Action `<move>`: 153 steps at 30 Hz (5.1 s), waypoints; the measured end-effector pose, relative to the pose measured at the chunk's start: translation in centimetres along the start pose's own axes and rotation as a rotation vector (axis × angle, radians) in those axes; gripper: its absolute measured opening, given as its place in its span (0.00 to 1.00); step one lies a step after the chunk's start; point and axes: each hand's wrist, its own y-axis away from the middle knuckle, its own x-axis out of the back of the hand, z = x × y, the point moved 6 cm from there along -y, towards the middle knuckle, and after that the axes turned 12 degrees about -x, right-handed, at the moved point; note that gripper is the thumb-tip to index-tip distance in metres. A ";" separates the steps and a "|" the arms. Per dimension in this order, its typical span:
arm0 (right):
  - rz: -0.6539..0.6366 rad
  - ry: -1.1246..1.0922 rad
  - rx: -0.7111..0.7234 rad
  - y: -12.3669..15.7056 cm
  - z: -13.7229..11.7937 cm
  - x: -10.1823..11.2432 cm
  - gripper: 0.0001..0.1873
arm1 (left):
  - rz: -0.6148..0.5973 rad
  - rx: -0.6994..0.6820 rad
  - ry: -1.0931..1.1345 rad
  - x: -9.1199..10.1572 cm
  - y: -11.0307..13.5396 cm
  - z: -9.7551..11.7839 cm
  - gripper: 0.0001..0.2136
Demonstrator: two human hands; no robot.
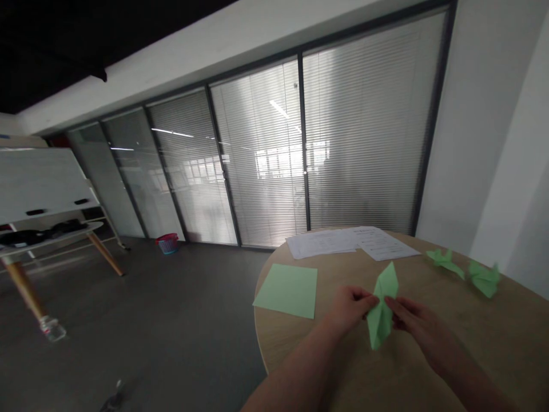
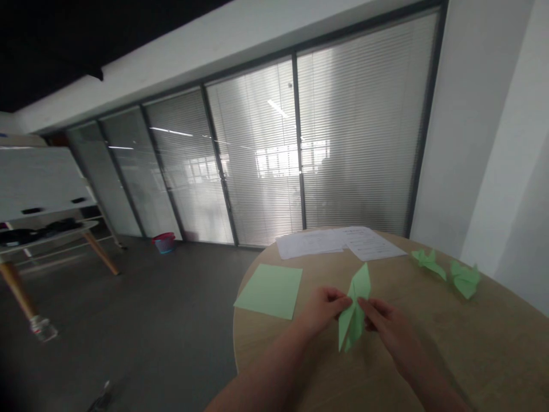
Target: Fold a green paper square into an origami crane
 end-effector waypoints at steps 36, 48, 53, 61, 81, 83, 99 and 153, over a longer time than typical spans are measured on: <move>0.023 -0.267 -0.022 -0.2 -1.3 -0.2 0.16 | 0.064 -0.044 0.070 0.6 -0.8 0.9 0.12; 0.037 -0.237 -0.031 0.1 -1.6 -0.1 0.18 | 0.046 -0.057 0.082 0.3 -0.6 1.2 0.12; 0.061 -0.221 0.046 0.3 -1.9 -0.2 0.17 | 0.058 -0.066 0.080 0.4 -0.7 1.0 0.13; 0.011 -0.284 -0.037 0.2 -1.6 -0.2 0.19 | 0.008 -0.094 0.152 -0.1 -0.3 2.1 0.21; -0.009 -0.216 0.036 0.6 -2.4 -0.3 0.14 | 0.022 -0.069 0.329 -0.4 -0.4 1.3 0.24; -0.016 -0.222 0.024 0.5 -2.3 -0.4 0.13 | 0.037 -0.083 0.336 -0.3 -0.4 1.4 0.22; -0.102 -0.374 -0.010 0.4 -1.6 -0.7 0.17 | 0.111 -0.078 0.357 -0.1 -0.4 1.7 0.21; 0.051 -0.150 0.208 1.1 -2.6 -0.4 0.15 | 0.268 -0.040 0.390 0.3 -0.3 0.9 0.15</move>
